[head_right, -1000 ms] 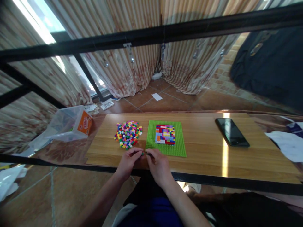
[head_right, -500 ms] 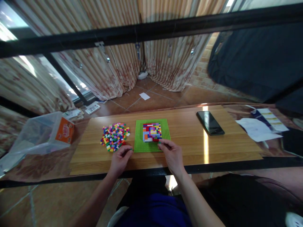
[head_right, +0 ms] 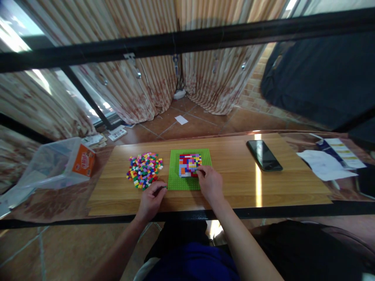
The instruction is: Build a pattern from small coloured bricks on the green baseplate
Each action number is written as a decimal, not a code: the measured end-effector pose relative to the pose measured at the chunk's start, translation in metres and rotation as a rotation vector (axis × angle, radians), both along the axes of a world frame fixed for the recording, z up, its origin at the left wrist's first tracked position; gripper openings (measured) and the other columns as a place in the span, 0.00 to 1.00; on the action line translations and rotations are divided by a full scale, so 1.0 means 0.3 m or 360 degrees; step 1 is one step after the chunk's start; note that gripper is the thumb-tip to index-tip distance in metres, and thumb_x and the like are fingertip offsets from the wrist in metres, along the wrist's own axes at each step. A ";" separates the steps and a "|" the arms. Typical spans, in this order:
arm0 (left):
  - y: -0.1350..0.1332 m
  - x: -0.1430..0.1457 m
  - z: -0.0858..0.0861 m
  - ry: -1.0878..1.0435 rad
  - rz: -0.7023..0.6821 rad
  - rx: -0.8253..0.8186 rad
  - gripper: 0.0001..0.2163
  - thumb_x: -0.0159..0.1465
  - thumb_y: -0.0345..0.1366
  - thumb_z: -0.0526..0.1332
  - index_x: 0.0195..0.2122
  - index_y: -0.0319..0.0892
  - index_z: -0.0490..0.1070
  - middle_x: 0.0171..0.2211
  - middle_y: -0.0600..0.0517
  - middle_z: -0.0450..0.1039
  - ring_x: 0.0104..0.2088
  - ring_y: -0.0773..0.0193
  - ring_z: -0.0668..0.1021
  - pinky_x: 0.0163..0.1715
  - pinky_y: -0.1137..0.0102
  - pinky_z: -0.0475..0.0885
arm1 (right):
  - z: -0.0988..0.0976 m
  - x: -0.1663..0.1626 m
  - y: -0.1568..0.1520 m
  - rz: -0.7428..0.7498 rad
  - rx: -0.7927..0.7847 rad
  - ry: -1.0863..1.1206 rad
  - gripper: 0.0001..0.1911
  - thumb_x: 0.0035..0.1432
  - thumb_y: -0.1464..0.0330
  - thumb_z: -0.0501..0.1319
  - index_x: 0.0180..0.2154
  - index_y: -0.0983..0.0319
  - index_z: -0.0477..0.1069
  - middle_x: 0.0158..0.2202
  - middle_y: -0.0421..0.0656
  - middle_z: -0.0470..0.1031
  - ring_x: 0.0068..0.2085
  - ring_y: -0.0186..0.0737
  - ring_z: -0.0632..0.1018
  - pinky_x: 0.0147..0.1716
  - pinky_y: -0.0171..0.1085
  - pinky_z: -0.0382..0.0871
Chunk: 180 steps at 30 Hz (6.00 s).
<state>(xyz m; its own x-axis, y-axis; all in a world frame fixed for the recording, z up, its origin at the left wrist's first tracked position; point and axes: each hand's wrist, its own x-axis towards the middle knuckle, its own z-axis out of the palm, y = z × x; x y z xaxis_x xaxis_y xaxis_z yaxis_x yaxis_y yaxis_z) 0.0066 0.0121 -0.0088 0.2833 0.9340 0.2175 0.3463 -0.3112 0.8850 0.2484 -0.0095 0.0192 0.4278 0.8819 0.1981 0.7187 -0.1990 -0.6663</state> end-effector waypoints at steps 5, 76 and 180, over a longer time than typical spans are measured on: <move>-0.001 0.003 0.000 0.0016 -0.0002 0.0012 0.05 0.64 0.34 0.60 0.37 0.43 0.76 0.36 0.50 0.77 0.38 0.63 0.78 0.41 0.68 0.73 | 0.002 -0.011 0.015 0.0115 -0.0074 -0.0253 0.10 0.62 0.65 0.59 0.34 0.57 0.79 0.38 0.44 0.81 0.35 0.41 0.78 0.34 0.37 0.65; -0.015 0.014 -0.013 -0.0223 0.0084 -0.0251 0.08 0.65 0.37 0.59 0.41 0.42 0.76 0.33 0.51 0.77 0.32 0.64 0.80 0.33 0.70 0.76 | -0.018 -0.087 -0.041 0.0008 0.0361 0.0170 0.14 0.62 0.59 0.58 0.33 0.60 0.76 0.34 0.46 0.78 0.35 0.42 0.76 0.39 0.42 0.70; -0.033 0.022 0.013 -0.0244 -0.0067 -0.0152 0.06 0.61 0.29 0.55 0.29 0.41 0.70 0.25 0.54 0.68 0.28 0.67 0.70 0.32 0.73 0.66 | 0.007 -0.364 0.240 0.0876 -0.0029 -0.0238 0.15 0.63 0.72 0.54 0.45 0.58 0.77 0.43 0.46 0.77 0.44 0.41 0.76 0.47 0.38 0.68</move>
